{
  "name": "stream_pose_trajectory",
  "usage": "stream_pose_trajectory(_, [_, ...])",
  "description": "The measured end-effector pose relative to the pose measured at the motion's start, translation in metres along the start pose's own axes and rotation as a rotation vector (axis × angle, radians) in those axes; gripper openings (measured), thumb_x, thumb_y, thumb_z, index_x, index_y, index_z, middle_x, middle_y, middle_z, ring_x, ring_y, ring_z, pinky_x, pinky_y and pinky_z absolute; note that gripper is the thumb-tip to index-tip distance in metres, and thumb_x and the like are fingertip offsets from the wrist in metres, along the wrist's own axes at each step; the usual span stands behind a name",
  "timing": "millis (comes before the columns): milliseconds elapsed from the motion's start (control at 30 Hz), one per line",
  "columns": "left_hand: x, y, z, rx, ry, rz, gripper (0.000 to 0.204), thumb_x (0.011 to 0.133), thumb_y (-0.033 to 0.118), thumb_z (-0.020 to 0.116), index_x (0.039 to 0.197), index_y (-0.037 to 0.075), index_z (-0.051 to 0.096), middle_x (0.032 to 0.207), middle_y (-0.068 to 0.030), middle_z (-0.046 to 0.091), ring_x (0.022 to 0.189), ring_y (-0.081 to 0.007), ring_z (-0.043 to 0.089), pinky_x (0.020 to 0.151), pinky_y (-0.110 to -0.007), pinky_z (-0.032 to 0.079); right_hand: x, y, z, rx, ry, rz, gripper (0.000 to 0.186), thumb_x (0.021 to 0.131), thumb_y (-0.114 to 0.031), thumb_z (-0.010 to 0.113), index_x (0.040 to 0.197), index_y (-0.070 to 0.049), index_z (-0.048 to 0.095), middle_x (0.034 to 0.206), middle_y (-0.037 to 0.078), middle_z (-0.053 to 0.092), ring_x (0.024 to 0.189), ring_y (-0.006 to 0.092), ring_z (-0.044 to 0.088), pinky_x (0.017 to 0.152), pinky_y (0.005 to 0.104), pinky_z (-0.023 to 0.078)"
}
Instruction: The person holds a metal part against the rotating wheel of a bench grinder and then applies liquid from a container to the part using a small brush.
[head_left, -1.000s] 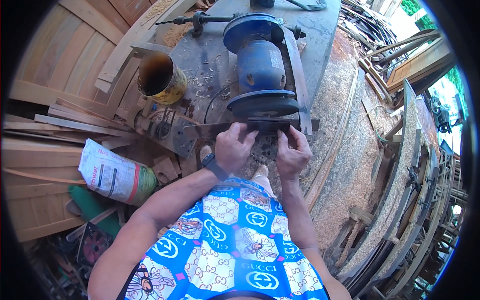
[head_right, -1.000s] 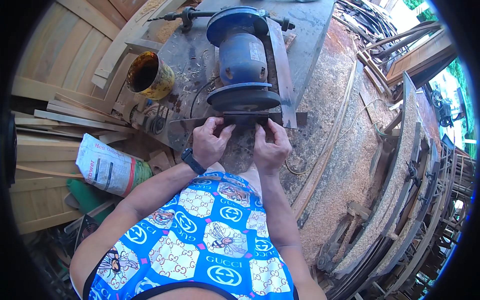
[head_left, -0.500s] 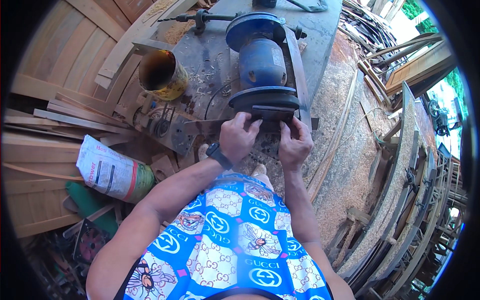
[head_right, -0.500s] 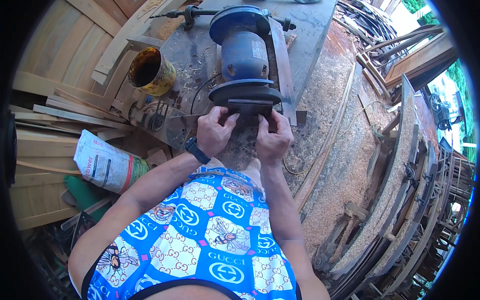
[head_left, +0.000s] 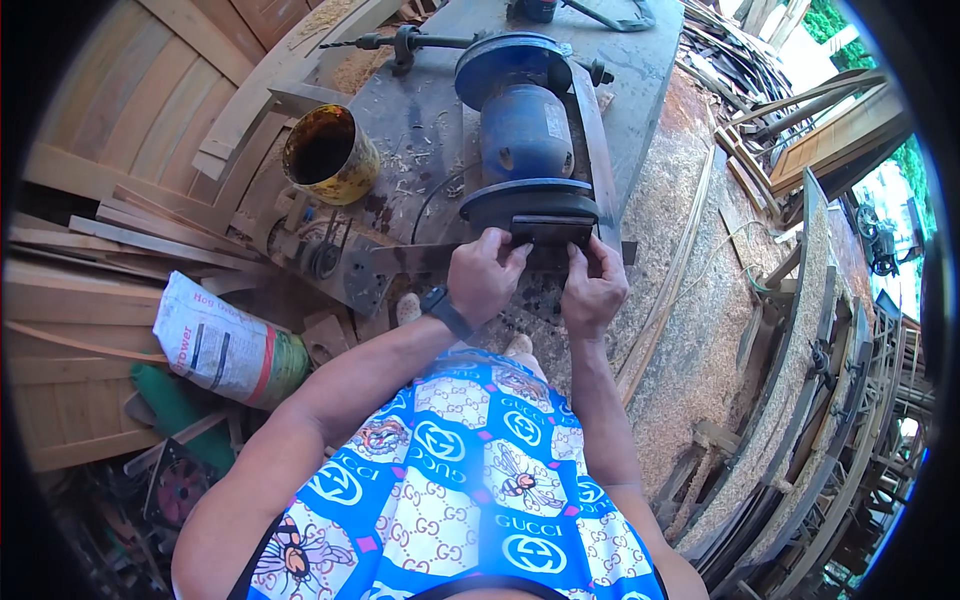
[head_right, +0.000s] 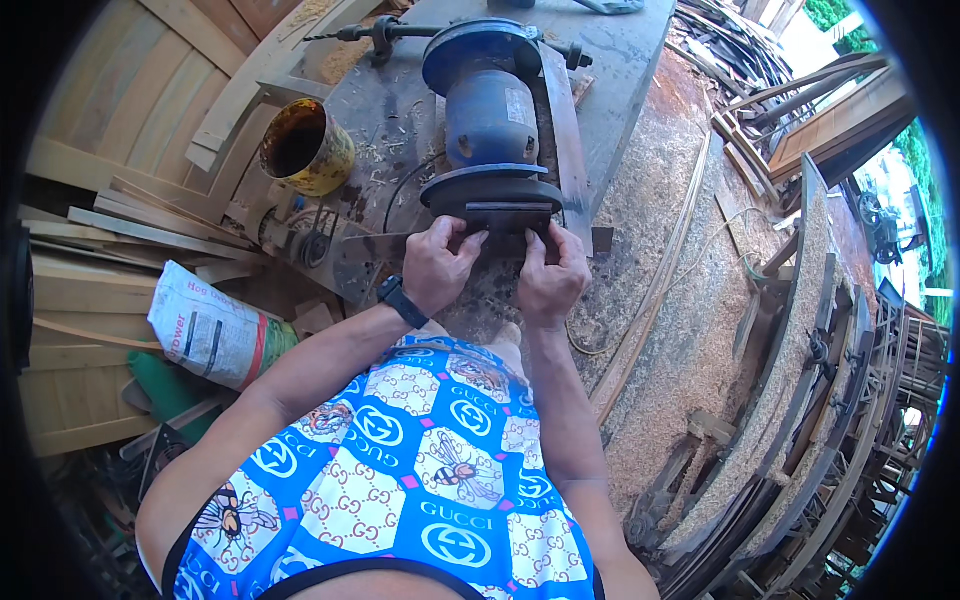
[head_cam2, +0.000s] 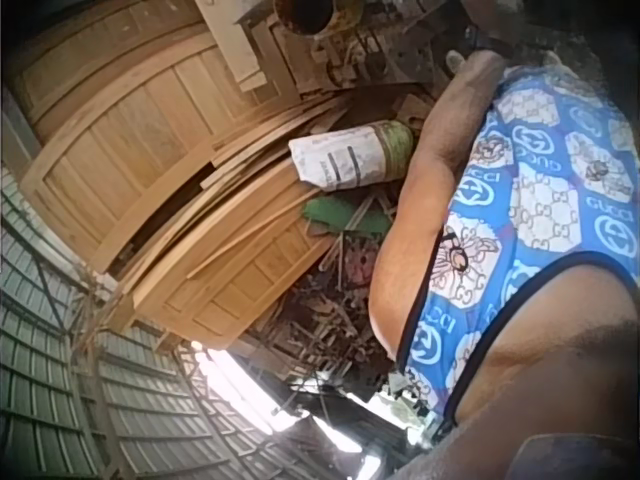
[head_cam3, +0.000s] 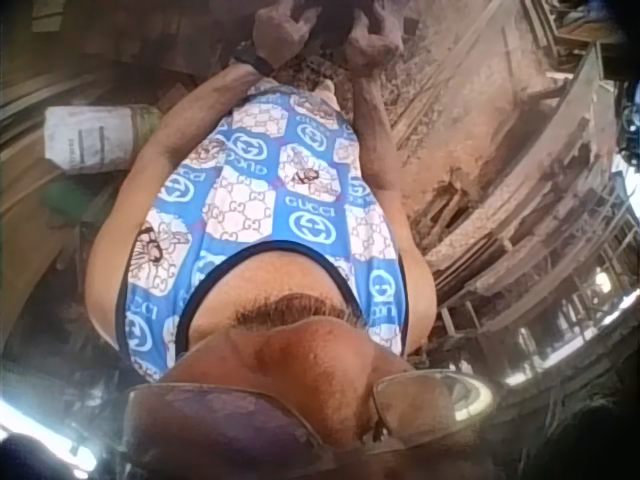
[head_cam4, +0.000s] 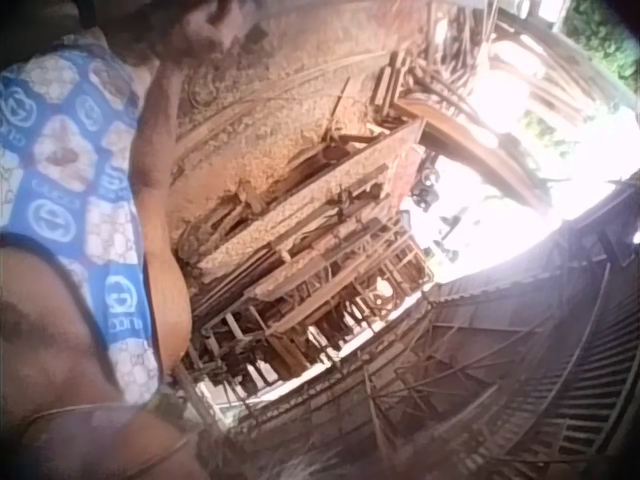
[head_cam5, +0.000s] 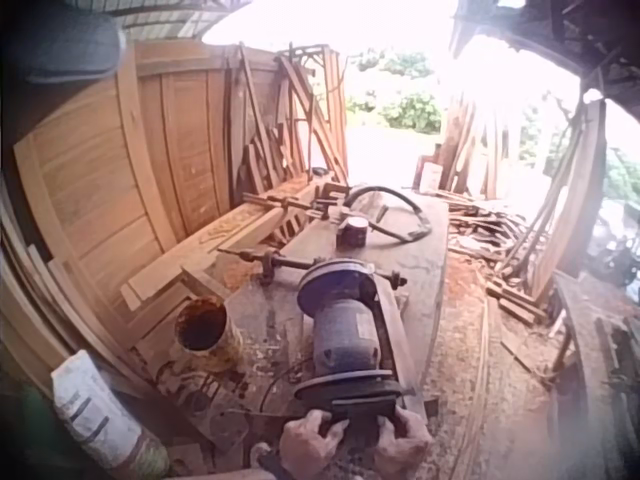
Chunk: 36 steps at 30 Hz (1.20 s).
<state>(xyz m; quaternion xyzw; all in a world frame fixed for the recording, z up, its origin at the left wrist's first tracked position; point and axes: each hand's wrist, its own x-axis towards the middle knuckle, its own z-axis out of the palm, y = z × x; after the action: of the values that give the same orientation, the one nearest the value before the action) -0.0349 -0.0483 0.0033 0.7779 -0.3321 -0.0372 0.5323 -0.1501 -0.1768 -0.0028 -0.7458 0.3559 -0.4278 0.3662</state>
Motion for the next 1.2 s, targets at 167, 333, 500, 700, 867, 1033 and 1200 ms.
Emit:
stream_pose_trajectory(167, [0.002, 0.003, -0.001, -0.012, -0.017, -0.008, 0.028, 0.095, 0.023, 0.081, 0.101, -0.002, 0.069, 0.08, -0.0226, 0.076, 0.074, -0.0387, 0.077, 0.066, -0.046, 0.06, 0.002, 0.008, 0.003, 0.044, 0.019, 0.054, 0.024, 0.091, -0.004, 0.082, 0.114, 0.004, 0.078, 0.108, 0.017, 0.08, 0.1, 0.0287, 0.078, 0.092, 0.0384, 0.06])
stream_pose_trajectory(333, [0.003, 0.001, 0.0, 0.01, -0.007, 0.013, 0.027, 0.095, 0.023, 0.081, 0.1, -0.001, 0.07, 0.08, -0.0225, 0.075, 0.074, -0.0393, 0.077, 0.065, -0.047, 0.06, 0.002, 0.011, 0.005, 0.059, 0.02, 0.069, 0.024, 0.092, -0.004, 0.082, 0.114, 0.005, 0.078, 0.109, 0.017, 0.08, 0.1, 0.0286, 0.078, 0.092, 0.0382, 0.06])
stream_pose_trajectory(500, [0.004, 0.001, 0.001, 0.01, -0.003, 0.029, 0.027, 0.095, 0.023, 0.081, 0.1, -0.001, 0.07, 0.078, -0.0223, 0.075, 0.072, -0.0391, 0.076, 0.064, -0.047, 0.059, 0.002, 0.013, 0.002, 0.026, -0.011, 0.043, 0.028, 0.097, -0.005, 0.08, 0.122, 0.007, 0.077, 0.111, 0.015, 0.08, 0.102, 0.02, 0.075, 0.091, 0.0321, 0.059])
stream_pose_trajectory(700, [0.004, 0.001, 0.001, 0.003, 0.005, 0.036, 0.027, 0.095, 0.023, 0.082, 0.099, 0.0, 0.07, 0.076, -0.022, 0.073, 0.07, -0.0389, 0.075, 0.062, -0.047, 0.058, 0.004, 0.008, 0.003, 0.034, -0.008, 0.047, 0.027, 0.097, -0.006, 0.081, 0.121, 0.006, 0.077, 0.11, 0.015, 0.08, 0.1, 0.0195, 0.076, 0.09, 0.0324, 0.059])
stream_pose_trajectory(867, [0.006, 0.001, 0.001, 0.024, 0.006, 0.049, 0.026, 0.095, 0.023, 0.081, 0.1, 0.0, 0.07, 0.075, -0.0219, 0.073, 0.07, -0.0392, 0.075, 0.062, -0.047, 0.058, 0.004, 0.009, 0.004, 0.044, 0.004, 0.075, 0.025, 0.093, -0.004, 0.081, 0.116, 0.006, 0.078, 0.111, 0.018, 0.08, 0.101, 0.0273, 0.077, 0.093, 0.0372, 0.059])
stream_pose_trajectory(1033, [0.008, 0.002, -0.001, 0.041, -0.012, 0.042, 0.027, 0.094, 0.02, 0.083, 0.1, -0.003, 0.07, 0.08, -0.0216, 0.076, 0.073, -0.0362, 0.078, 0.065, -0.043, 0.06, 0.005, 0.008, 0.005, 0.045, -0.003, 0.066, 0.026, 0.093, -0.005, 0.081, 0.116, 0.006, 0.078, 0.111, 0.018, 0.08, 0.102, 0.0279, 0.077, 0.094, 0.0378, 0.059])
stream_pose_trajectory(1200, [0.009, 0.001, -0.001, 0.072, -0.015, 0.054, 0.027, 0.094, 0.02, 0.083, 0.102, -0.003, 0.07, 0.081, -0.0219, 0.076, 0.074, -0.0373, 0.078, 0.065, -0.044, 0.06, 0.006, 0.011, 0.006, 0.051, -0.003, 0.069, 0.026, 0.094, -0.005, 0.081, 0.117, 0.006, 0.078, 0.111, 0.018, 0.08, 0.102, 0.0283, 0.077, 0.095, 0.0381, 0.059])
